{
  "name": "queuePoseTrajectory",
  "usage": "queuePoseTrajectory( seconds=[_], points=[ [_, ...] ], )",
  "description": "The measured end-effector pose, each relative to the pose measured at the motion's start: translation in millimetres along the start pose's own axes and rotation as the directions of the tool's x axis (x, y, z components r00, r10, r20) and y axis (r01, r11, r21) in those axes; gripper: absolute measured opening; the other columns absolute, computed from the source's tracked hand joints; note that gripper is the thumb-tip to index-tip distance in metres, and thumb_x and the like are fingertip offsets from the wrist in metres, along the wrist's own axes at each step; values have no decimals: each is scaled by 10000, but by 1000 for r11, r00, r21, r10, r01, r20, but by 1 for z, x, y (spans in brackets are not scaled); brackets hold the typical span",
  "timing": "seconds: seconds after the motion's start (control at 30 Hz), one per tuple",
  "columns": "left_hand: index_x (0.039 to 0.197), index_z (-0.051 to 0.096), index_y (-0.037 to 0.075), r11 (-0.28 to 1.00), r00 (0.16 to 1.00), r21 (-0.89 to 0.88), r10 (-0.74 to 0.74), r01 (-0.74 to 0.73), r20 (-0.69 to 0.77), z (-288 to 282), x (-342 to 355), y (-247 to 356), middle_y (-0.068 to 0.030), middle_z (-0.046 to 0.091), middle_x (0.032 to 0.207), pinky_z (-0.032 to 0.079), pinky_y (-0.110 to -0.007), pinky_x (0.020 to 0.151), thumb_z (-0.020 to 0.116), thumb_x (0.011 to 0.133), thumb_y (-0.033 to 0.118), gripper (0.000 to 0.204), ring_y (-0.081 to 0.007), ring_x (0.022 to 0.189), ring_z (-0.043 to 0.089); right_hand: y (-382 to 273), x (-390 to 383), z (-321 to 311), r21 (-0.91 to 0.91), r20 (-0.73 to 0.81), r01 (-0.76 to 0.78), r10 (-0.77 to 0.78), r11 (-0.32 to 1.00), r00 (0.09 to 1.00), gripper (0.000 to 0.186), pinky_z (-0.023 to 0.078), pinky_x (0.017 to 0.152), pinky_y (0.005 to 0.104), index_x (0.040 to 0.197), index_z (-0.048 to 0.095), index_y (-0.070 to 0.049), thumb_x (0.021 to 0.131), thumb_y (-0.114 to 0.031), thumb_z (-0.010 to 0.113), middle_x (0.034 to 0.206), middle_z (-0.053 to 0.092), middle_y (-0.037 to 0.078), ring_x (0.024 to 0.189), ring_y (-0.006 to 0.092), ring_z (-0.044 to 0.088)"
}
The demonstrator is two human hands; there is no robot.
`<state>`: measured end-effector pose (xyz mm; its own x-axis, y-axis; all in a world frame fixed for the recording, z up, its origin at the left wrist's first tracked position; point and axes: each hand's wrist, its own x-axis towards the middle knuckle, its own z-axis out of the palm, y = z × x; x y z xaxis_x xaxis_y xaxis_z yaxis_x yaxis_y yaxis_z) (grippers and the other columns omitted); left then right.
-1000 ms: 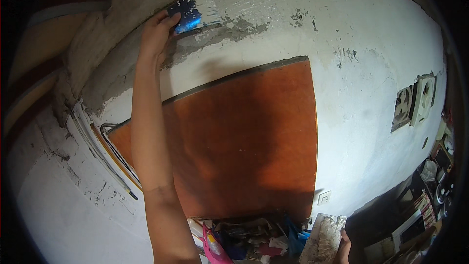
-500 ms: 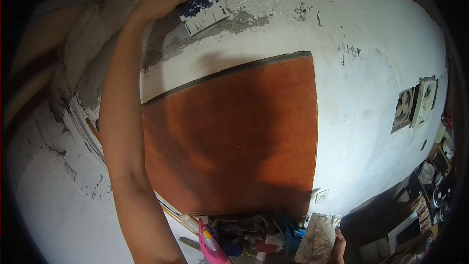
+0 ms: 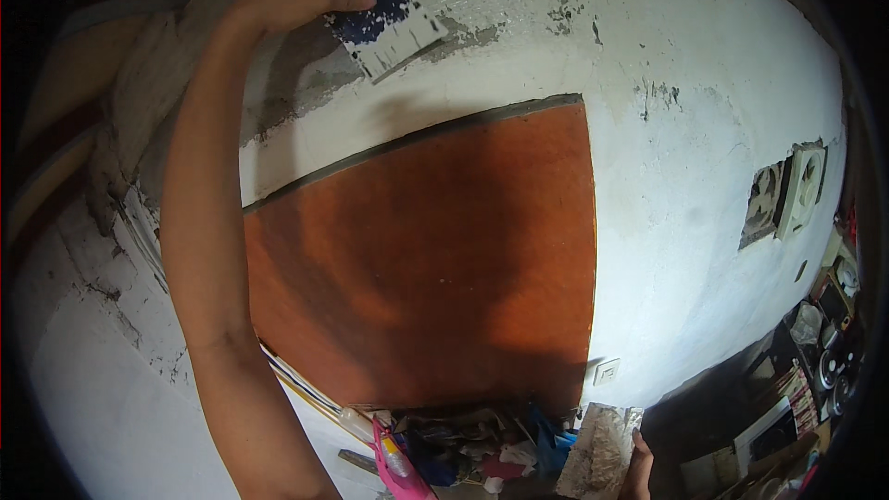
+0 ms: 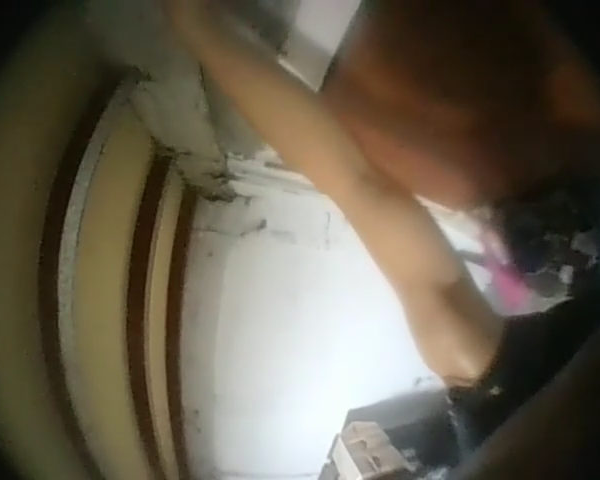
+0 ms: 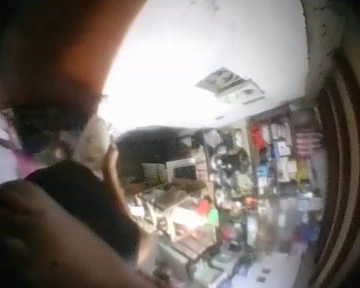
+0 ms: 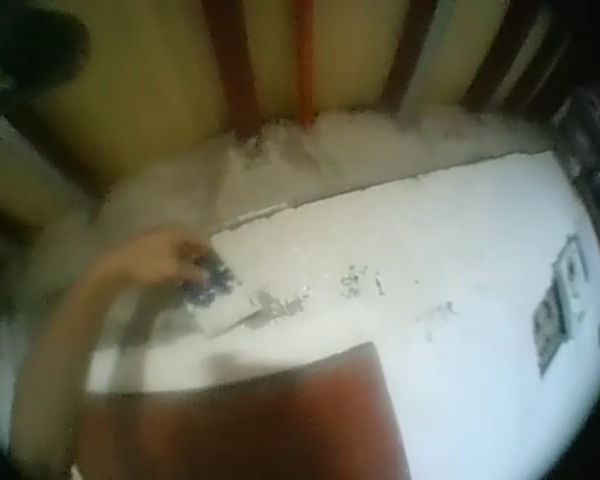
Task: Plastering or patching a damaged section of a wall using a putty knife and joint compound.
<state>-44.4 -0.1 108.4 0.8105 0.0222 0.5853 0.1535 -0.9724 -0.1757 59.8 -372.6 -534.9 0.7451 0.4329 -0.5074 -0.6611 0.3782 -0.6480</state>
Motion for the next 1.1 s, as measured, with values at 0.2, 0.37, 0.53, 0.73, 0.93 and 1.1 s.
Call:
queuePoseTrajectory(
  seconds=[0.2, 0.37, 0.53, 0.73, 0.93, 1.1],
  points=[
    [961, 670, 46, 879, 994, 464, 102, -109, 40, 9, 7, 21, -185, 676, 928, 496, -454, 752, 723, 697, 171, 297, -307, 876, 655, 0, 5, 2, 20, 43, -45, 44, 999, 998, 599, 430, 980, 389, 1304, 512, 58, 917, -392, 588, 1255, 570, 150, 1128, 256, 545],
    [919, 657, 42, 839, 997, 542, 74, -52, -18, 24, 12, 23, -188, 666, 927, 491, -460, 759, 678, 719, 138, 222, -347, 882, 637, 8, 3, 3, 179, 281, -113, 60, 977, 958, 536, 438, 957, 421, 1324, 473, -12, 953, -397, 441, 1225, 593, 165, 1092, 334, 573],
    [917, 655, 44, 856, 975, 518, 121, -6, -189, 41, 3, 31, -191, 660, 923, 480, -466, 795, 644, 735, 100, 190, -379, 900, 614, 15, 13, -7, 218, 347, -133, 51, 967, 937, 507, 446, 939, 414, 1305, 492, -14, 950, -375, 458, 1203, 608, 149, 1070, 316, 585],
    [938, 664, 56, 825, 949, 565, 202, -31, -243, 40, 10, 11, -195, 655, 954, 472, -465, 833, 641, 740, 67, 200, -381, 942, 603, 12, 6, 2, 191, 259, -47, -4, 980, 966, 497, 450, 934, 408, 1293, 505, -15, 949, -372, 462, 1195, 612, 143, 1067, 305, 587],
    [947, 662, 49, 861, 942, 508, 140, 36, -304, 39, 10, 16, -195, 654, 965, 472, -471, 843, 644, 733, 65, 215, -377, 954, 602, 16, 6, -3, 187, 235, -15, -30, 982, 972, 510, 454, 934, 400, 1283, 518, 3, 942, -376, 492, 1182, 616, 141, 1058, 289, 590],
    [975, 671, 59, 816, 913, 577, 203, 43, -355, 34, 16, -3, -192, 656, 985, 474, -466, 851, 618, 730, 57, 251, -380, 965, 601, 21, 8, -16, 138, 198, 15, -42, 990, 979, 528, 460, 932, 390, 1278, 527, 26, 936, -376, 530, 1170, 620, 136, 1050, 267, 593]
  ],
)
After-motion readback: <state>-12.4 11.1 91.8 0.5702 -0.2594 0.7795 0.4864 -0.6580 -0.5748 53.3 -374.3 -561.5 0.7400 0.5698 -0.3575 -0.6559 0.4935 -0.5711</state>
